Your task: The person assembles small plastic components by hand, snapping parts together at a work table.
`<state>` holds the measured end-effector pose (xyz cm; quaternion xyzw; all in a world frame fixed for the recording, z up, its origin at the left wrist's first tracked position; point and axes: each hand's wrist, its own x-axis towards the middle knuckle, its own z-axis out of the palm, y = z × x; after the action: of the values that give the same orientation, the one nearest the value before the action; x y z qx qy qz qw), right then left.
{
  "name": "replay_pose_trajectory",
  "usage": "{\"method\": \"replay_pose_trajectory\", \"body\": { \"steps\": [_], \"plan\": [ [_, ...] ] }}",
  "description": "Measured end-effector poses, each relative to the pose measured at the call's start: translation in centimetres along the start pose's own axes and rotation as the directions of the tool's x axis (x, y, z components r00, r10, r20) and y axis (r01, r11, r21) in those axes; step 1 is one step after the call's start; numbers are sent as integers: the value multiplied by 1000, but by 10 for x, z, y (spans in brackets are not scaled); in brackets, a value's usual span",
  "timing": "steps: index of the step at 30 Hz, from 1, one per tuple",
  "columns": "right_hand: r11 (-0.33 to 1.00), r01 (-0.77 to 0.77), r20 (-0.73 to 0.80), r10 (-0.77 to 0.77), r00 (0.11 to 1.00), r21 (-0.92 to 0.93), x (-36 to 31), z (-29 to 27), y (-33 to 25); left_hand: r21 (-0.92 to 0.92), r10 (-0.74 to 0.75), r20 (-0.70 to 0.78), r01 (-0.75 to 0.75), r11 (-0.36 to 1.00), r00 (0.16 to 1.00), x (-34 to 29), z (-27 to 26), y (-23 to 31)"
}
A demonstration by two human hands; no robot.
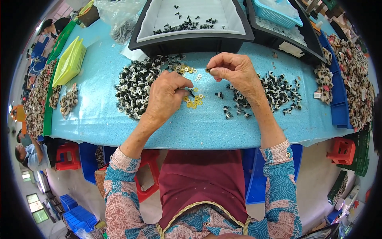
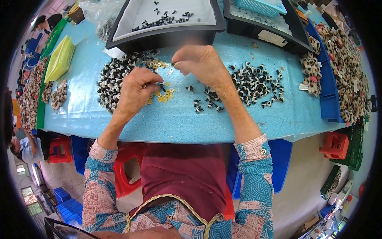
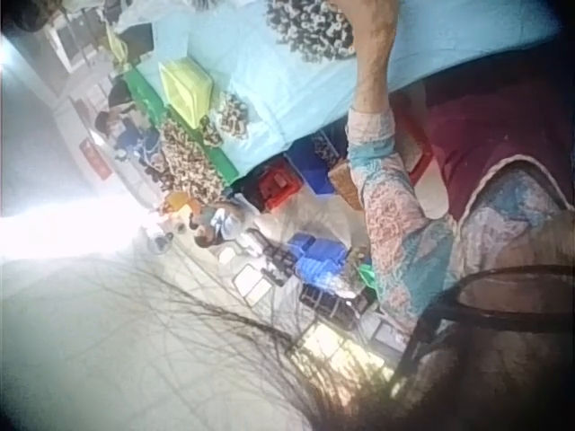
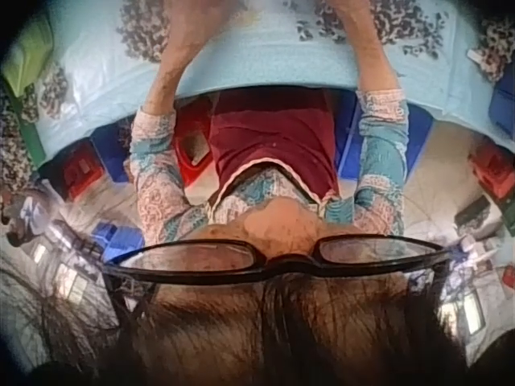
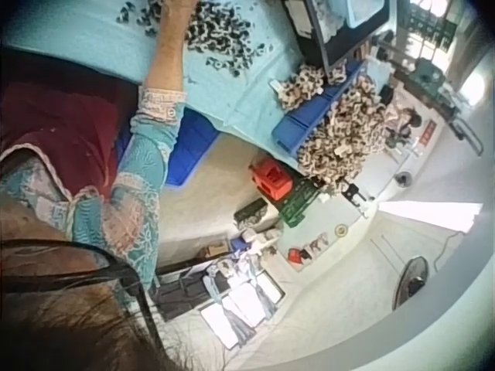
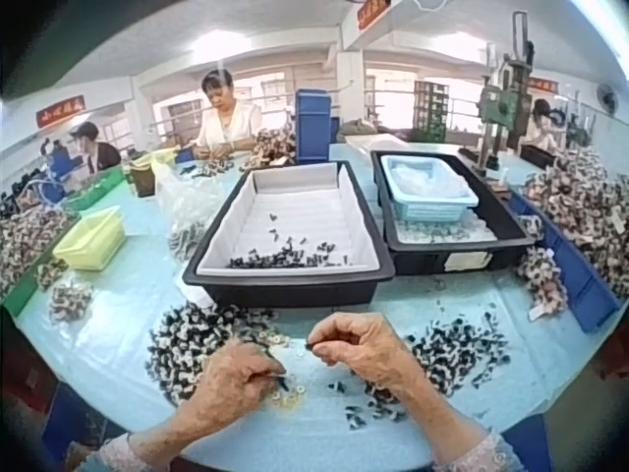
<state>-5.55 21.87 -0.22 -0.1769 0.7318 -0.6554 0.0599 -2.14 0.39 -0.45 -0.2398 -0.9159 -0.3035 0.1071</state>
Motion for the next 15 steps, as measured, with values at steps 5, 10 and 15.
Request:
{"method": "replay_pose_trajectory", "body": {
  "steps": [5, 10, 15],
  "plan": [
    [999, -32, 101, 31, 994, 5, 0, 8, 4, 43, 52, -71, -49, 998, 996, 2, 9, -2],
    [996, -81, 155, 73, 985, 45, 0, 12, 6, -256, -62, -170, 17, 967, 984, 1, 9, 6],
    [993, -88, 176, 74, 982, 73, 1, 12, 5, -377, -118, -146, 55, 925, 982, 2, 11, 9]
  ]
}}
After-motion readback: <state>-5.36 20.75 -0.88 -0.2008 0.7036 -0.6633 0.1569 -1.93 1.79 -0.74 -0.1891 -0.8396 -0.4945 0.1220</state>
